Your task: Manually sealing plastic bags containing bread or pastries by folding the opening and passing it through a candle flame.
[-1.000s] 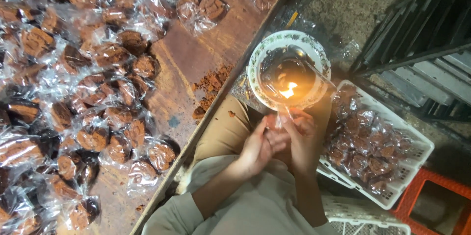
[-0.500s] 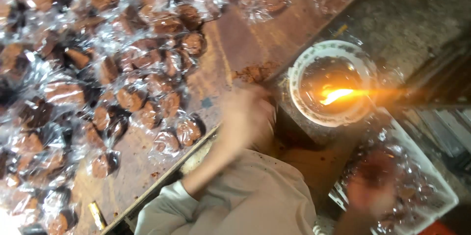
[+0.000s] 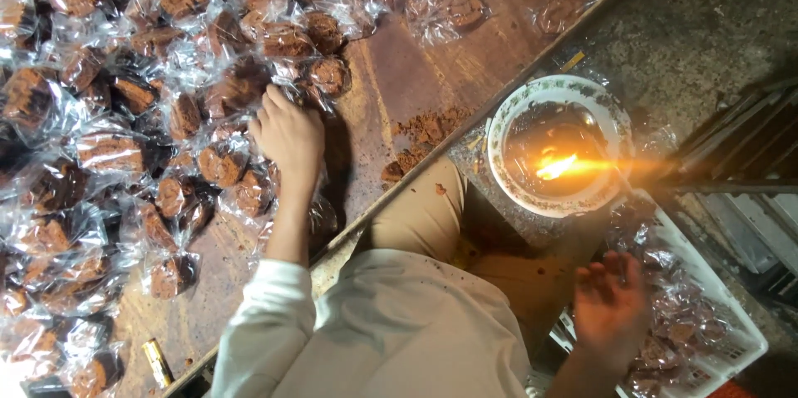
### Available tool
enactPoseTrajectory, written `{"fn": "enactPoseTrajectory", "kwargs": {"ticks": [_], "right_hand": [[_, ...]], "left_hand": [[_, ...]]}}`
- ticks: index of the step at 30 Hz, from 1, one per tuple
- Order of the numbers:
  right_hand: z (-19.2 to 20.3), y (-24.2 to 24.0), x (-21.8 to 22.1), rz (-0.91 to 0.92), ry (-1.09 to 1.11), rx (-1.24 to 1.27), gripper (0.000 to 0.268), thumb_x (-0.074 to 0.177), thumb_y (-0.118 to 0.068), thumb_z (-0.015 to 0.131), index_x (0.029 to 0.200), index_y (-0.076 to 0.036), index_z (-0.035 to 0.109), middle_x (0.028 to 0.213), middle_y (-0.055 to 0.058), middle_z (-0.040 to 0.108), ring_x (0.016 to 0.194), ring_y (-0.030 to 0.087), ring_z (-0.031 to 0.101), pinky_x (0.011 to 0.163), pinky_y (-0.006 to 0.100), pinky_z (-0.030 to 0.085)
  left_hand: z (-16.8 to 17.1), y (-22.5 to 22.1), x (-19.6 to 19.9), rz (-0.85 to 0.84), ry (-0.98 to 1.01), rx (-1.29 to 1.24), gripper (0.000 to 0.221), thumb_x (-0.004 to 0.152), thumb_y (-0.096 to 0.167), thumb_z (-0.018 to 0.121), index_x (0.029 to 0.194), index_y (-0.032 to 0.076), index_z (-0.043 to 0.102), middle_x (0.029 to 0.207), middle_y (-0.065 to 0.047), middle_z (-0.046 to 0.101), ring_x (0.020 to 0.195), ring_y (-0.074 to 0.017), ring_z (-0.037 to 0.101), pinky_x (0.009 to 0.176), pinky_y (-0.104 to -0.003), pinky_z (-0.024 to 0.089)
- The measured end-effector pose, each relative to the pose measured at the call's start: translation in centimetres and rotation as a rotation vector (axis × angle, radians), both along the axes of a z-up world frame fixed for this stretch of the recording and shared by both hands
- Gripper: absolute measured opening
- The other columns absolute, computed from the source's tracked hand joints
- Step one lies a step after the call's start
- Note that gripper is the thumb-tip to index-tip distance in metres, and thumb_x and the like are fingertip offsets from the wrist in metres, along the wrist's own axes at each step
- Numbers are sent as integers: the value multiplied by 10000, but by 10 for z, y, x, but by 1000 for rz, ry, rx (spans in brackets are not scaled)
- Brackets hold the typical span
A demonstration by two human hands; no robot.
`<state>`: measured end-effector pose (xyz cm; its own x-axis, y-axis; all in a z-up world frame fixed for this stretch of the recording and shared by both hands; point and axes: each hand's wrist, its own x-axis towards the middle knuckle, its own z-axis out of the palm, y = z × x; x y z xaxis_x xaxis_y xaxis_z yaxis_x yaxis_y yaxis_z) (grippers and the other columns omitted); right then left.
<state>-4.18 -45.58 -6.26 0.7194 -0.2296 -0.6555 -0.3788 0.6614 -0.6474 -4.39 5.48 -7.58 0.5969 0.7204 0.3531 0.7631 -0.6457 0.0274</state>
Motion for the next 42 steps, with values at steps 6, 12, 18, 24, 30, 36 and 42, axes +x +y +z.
{"fn": "enactPoseTrajectory", "kwargs": {"ticks": [6,12,18,24,30,36,42], "right_hand": [[31,42,-14,122,-169,-101,183,1042,-194,607,1207,-124,646,1103,10,682,891,110,623,785,284,531],[84,120,-7,504,-584,-394,320,974,-69,555,1290,-22,526,1213,113,586,941,180,627,857,316,570],[89,137,-7,660,-581,-485,448,869,-114,772,1264,13,605,1104,237,710,821,252,709,756,411,634],[102,130,-7,602,-581,-722,273,888,-248,785,1081,-65,724,846,64,590,748,108,514,721,261,492],[114,118,-3,718,-546,-937,198,911,-279,750,1036,-127,767,1163,83,578,1051,187,570,903,327,536],[66,80,-27,575,-572,-717,149,955,-51,712,821,13,705,743,49,522,672,61,422,793,217,466],[123,101,4,930,-776,-878,98,735,-87,867,822,-120,838,696,49,789,596,159,752,538,246,564]], "left_hand": [[72,-17,-38,-262,-500,-489,299,945,105,648,1176,-56,548,862,-164,663,646,-272,583,638,-390,512],[105,-134,-39,-542,-970,-1700,336,864,39,725,1128,100,526,829,-52,656,716,-165,683,700,-341,652],[97,-208,-32,-514,-812,-1845,952,626,-10,935,1439,91,451,1108,-215,725,902,-262,740,760,-341,632],[83,-237,-37,-378,-789,-1988,751,710,103,917,1325,99,485,1201,-220,681,1118,-324,653,967,-450,545],[86,-244,-40,-380,-920,-2082,633,769,-1,851,1294,83,507,1171,-141,673,1049,-232,690,923,-363,597],[24,-231,-65,-601,-570,-2519,522,954,515,585,1160,38,536,792,-27,542,769,-25,575,729,-162,506],[83,-235,-54,-1124,-343,-2005,241,823,141,859,992,5,754,960,-108,739,923,-138,639,841,-340,543]]}}
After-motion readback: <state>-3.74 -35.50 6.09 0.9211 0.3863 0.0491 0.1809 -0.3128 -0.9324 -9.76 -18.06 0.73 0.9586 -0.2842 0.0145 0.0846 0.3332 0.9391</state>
